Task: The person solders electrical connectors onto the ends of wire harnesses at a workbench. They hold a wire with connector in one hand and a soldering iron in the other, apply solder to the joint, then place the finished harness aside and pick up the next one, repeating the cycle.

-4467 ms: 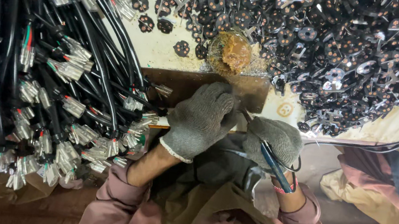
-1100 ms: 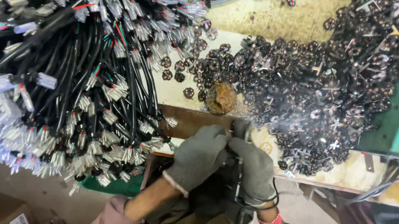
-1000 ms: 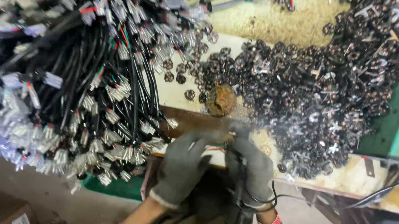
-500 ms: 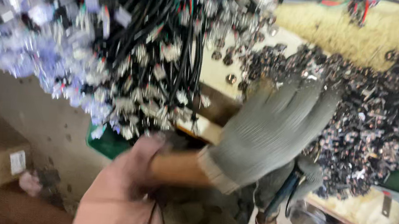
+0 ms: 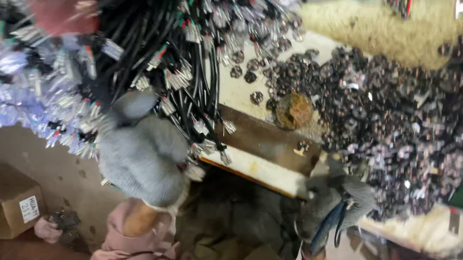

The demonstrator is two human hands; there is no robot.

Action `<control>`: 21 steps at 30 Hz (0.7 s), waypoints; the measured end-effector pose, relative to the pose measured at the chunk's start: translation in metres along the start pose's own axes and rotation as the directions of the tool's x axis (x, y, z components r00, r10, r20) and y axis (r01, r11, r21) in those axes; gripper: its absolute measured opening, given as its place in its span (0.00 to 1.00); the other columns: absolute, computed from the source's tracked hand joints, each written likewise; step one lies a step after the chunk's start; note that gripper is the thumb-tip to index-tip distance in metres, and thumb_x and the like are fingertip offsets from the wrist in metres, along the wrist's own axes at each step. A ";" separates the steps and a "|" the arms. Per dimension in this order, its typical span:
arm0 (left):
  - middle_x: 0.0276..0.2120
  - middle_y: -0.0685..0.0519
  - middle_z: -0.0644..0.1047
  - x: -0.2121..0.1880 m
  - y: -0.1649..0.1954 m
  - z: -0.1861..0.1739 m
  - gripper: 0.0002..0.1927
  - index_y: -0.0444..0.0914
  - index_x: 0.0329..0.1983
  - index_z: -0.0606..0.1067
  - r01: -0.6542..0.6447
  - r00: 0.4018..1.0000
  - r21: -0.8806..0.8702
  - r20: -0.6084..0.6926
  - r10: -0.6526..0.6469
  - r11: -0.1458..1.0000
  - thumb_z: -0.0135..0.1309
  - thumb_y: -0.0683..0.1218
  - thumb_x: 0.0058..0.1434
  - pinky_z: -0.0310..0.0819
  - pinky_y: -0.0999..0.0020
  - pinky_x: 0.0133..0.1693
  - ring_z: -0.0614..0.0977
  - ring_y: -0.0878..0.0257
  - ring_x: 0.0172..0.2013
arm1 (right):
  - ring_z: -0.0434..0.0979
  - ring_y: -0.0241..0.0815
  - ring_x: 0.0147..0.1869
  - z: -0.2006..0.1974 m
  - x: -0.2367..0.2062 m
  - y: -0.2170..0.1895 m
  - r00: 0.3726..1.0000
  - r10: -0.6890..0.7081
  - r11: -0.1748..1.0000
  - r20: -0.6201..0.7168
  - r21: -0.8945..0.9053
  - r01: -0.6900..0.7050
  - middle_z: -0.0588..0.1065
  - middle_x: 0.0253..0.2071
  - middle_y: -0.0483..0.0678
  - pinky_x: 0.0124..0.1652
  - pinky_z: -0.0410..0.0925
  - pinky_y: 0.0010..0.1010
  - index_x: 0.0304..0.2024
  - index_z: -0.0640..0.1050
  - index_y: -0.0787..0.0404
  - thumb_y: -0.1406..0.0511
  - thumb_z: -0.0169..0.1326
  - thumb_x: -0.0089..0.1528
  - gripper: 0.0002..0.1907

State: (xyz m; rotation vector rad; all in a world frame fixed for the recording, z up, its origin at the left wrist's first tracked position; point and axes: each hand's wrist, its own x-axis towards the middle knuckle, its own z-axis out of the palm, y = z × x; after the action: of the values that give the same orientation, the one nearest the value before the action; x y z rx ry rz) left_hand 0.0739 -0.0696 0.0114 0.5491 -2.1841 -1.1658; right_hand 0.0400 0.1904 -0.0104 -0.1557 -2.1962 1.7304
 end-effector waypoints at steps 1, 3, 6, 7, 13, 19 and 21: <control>0.42 0.44 0.80 -0.011 0.025 0.007 0.11 0.33 0.51 0.76 -0.027 0.996 -0.076 0.085 0.034 0.997 0.49 0.43 0.71 0.77 0.59 0.45 0.81 0.47 0.40 | 0.70 0.35 0.32 0.000 -0.004 -0.004 0.998 -0.012 0.999 0.056 -0.038 0.014 0.75 0.52 0.60 0.32 0.64 0.24 0.55 0.64 0.58 0.69 0.55 0.70 0.16; 0.42 0.44 0.80 -0.029 0.069 0.031 0.11 0.33 0.52 0.76 -0.054 0.929 -0.228 0.346 0.132 0.972 0.48 0.43 0.72 0.77 0.59 0.45 0.81 0.47 0.40 | 0.70 0.36 0.33 -0.001 -0.014 -0.014 0.984 -0.048 0.993 0.173 -0.097 0.065 0.75 0.52 0.59 0.34 0.65 0.25 0.55 0.64 0.58 0.69 0.56 0.69 0.16; 0.43 0.44 0.80 -0.038 0.093 0.065 0.11 0.32 0.53 0.76 -0.065 0.730 -0.215 0.656 0.194 0.974 0.48 0.43 0.73 0.78 0.60 0.46 0.81 0.47 0.40 | 0.70 0.36 0.35 0.001 -0.021 -0.020 0.964 -0.088 0.984 0.250 -0.128 0.123 0.74 0.52 0.58 0.35 0.65 0.25 0.55 0.64 0.59 0.69 0.57 0.68 0.18; 0.43 0.44 0.80 -0.035 0.089 0.068 0.12 0.32 0.53 0.76 0.064 0.688 -0.248 0.713 0.137 0.967 0.47 0.43 0.73 0.78 0.60 0.46 0.82 0.47 0.40 | 0.70 0.36 0.36 0.001 -0.020 -0.020 0.968 -0.090 0.982 0.234 -0.141 0.125 0.74 0.52 0.58 0.36 0.65 0.25 0.55 0.64 0.59 0.70 0.57 0.68 0.18; 0.44 0.42 0.82 -0.007 0.028 0.048 0.13 0.34 0.52 0.78 0.320 0.107 -0.193 0.980 0.167 0.928 0.53 0.46 0.69 0.77 0.58 0.48 0.84 0.49 0.45 | 0.70 0.36 0.39 -0.005 -0.009 -0.021 0.990 -0.088 0.990 -0.111 -0.123 0.074 0.73 0.52 0.55 0.39 0.66 0.26 0.55 0.65 0.59 0.70 0.59 0.65 0.20; 0.40 0.44 0.81 -0.015 0.045 0.065 0.09 0.36 0.47 0.76 0.301 0.446 -0.192 0.894 0.040 0.934 0.55 0.45 0.68 0.77 0.61 0.44 0.83 0.54 0.41 | 0.70 0.37 0.43 -0.004 -0.013 -0.023 0.948 -0.082 0.958 0.308 -0.240 0.160 0.72 0.52 0.52 0.43 0.66 0.26 0.55 0.66 0.59 0.71 0.61 0.62 0.23; 0.34 0.46 0.80 -0.013 0.047 0.066 0.08 0.36 0.46 0.76 0.431 0.409 -0.029 0.897 -0.166 0.902 0.54 0.45 0.68 0.77 0.64 0.40 0.83 0.60 0.34 | 0.70 0.37 0.44 -0.007 -0.011 -0.022 0.976 -0.046 0.973 0.211 -0.213 0.092 0.71 0.52 0.52 0.44 0.66 0.27 0.55 0.66 0.59 0.72 0.62 0.61 0.24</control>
State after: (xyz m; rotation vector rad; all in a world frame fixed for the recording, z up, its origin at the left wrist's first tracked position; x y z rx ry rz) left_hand 0.0360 0.0029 0.0184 0.2063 -2.7383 -2.3266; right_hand 0.0556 0.1881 0.0094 0.0490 -2.5097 1.5200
